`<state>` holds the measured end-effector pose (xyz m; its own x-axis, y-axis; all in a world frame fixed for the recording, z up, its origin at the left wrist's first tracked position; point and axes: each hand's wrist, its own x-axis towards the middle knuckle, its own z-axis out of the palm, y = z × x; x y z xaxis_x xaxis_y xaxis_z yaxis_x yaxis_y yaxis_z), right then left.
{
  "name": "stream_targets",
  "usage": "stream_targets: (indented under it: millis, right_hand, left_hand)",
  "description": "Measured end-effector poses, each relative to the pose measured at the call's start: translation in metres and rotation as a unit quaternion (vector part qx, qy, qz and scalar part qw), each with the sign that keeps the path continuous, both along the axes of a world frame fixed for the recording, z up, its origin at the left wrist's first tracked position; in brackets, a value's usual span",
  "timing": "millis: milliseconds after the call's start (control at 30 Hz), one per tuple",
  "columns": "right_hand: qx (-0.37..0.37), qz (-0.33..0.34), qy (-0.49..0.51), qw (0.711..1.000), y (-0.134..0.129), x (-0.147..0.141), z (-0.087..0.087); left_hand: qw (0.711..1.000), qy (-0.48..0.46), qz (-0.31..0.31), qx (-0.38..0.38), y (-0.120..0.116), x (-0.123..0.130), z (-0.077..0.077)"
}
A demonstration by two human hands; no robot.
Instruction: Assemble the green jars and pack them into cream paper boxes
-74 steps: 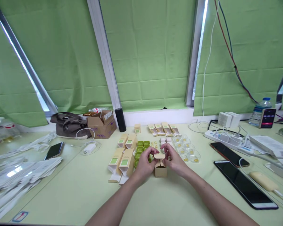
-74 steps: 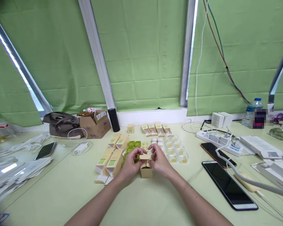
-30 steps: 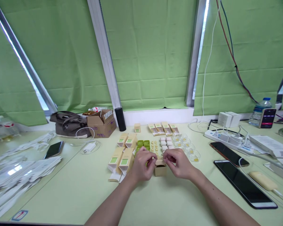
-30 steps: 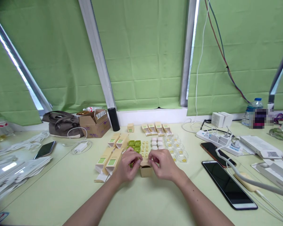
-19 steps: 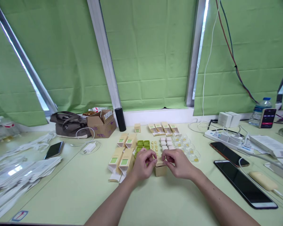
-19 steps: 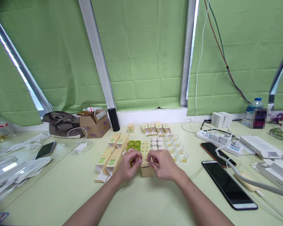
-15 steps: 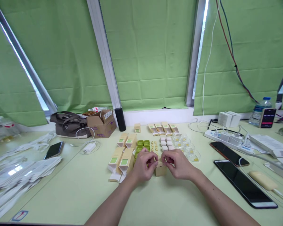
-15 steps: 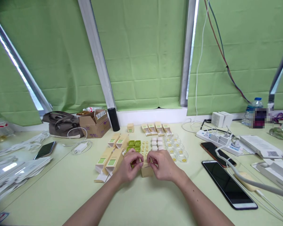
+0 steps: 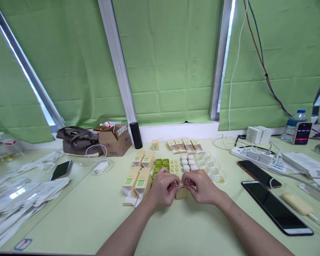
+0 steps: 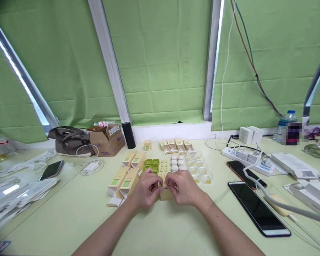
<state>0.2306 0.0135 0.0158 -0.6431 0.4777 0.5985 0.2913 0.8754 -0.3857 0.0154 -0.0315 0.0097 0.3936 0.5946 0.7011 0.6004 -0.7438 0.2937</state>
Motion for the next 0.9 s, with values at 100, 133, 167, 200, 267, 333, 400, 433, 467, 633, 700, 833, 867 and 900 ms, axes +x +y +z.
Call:
stream_targets:
  millis: [100,133,167,200,267,333,400,433,467,633,700,833,867,900]
  right_hand:
    - [-0.005,0.009,0.008,1.0,0.001,-0.001,-0.002]
    - [-0.009,0.013,0.011,1.0,0.001,0.0,-0.002]
    - [-0.013,0.016,0.013,1.0,0.002,0.0,-0.002]
    - [-0.017,0.017,0.017,1.0,0.002,0.0,-0.002]
    - [-0.025,0.016,0.024,0.999,0.004,0.001,-0.001]
    - [-0.036,0.015,0.024,0.999,0.005,0.003,-0.001]
    - [-0.052,0.018,0.013,0.998,0.006,0.003,-0.001]
    - [-0.061,0.02,0.005,0.998,0.006,0.004,-0.001]
    - [-0.069,0.02,-0.002,0.997,0.006,0.004,-0.001]
    - [-0.102,-0.004,-0.06,0.993,0.002,0.008,0.01]
    - [-0.112,-0.028,-0.089,0.989,0.001,0.01,0.016]
    - [-0.12,-0.061,-0.142,0.981,0.003,0.013,0.019]
    - [-0.119,-0.067,-0.151,0.979,0.005,0.013,0.018]
    - [-0.115,-0.076,-0.157,0.978,0.007,0.014,0.017]
  left_hand:
    - [1.0,0.002,-0.001,0.015,0.0,0.001,0.0]
    - [1.0,0.001,-0.003,0.019,0.0,0.001,0.0]
    - [1.0,0.001,-0.007,0.022,0.0,0.001,0.0]
    - [1.0,0.0,-0.011,0.025,0.0,0.001,0.0]
    - [0.999,-0.004,-0.019,0.035,0.001,0.0,0.0]
    - [0.998,-0.007,-0.024,0.05,0.002,0.0,-0.001]
    - [0.998,-0.005,-0.028,0.058,0.003,0.0,-0.002]
    - [0.998,-0.002,-0.029,0.058,0.003,0.0,-0.003]
    - [0.998,0.001,-0.03,0.055,0.004,0.0,-0.003]
    - [0.999,-0.005,0.026,0.042,0.003,-0.001,-0.002]
    - [0.995,-0.011,0.097,0.023,0.004,-0.002,0.0]
    - [0.976,0.009,0.21,-0.058,0.007,-0.003,0.003]
    - [0.972,0.018,0.219,-0.078,0.007,-0.002,0.002]
    - [0.97,0.022,0.222,-0.094,0.008,-0.001,0.002]
